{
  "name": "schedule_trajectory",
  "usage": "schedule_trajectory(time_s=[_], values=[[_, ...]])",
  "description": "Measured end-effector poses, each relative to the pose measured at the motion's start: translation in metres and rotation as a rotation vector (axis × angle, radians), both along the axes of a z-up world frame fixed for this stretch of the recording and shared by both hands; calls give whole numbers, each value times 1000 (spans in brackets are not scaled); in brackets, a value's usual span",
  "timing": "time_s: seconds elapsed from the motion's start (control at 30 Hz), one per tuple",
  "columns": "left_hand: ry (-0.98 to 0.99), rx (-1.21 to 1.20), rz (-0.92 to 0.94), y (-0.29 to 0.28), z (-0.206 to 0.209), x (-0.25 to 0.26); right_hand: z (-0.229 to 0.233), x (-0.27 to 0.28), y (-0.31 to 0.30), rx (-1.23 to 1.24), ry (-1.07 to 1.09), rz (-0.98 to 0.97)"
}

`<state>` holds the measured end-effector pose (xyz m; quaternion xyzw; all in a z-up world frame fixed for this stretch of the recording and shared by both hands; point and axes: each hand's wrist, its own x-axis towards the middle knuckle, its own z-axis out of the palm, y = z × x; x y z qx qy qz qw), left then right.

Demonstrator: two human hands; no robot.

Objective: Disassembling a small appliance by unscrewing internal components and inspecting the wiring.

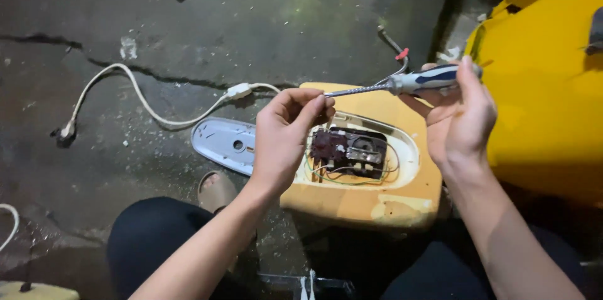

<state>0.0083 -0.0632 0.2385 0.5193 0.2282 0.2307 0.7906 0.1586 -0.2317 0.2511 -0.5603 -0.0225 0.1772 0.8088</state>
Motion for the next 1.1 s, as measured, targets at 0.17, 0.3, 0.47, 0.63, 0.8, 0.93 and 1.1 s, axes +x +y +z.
schedule_trajectory(time_s=[0.17,0.3,0.47,0.63,0.8,0.93,1.1], values=[[5,-48,95,-3,-15,16,-26,12,2,150,100,-237],[98,-27,69,5,-10,16,-33,8,8,131,143,-300],[254,88,127,14,1,14,-36,-3,19,203,293,-299],[307,414,-11,23,-3,10,-40,-6,14,206,326,-210],[380,453,-139,29,-16,13,-38,-7,6,198,421,-146],[355,403,-127,26,-6,14,-35,-8,7,202,438,-166],[371,445,-106,27,-4,6,-35,-13,11,210,374,-112]])
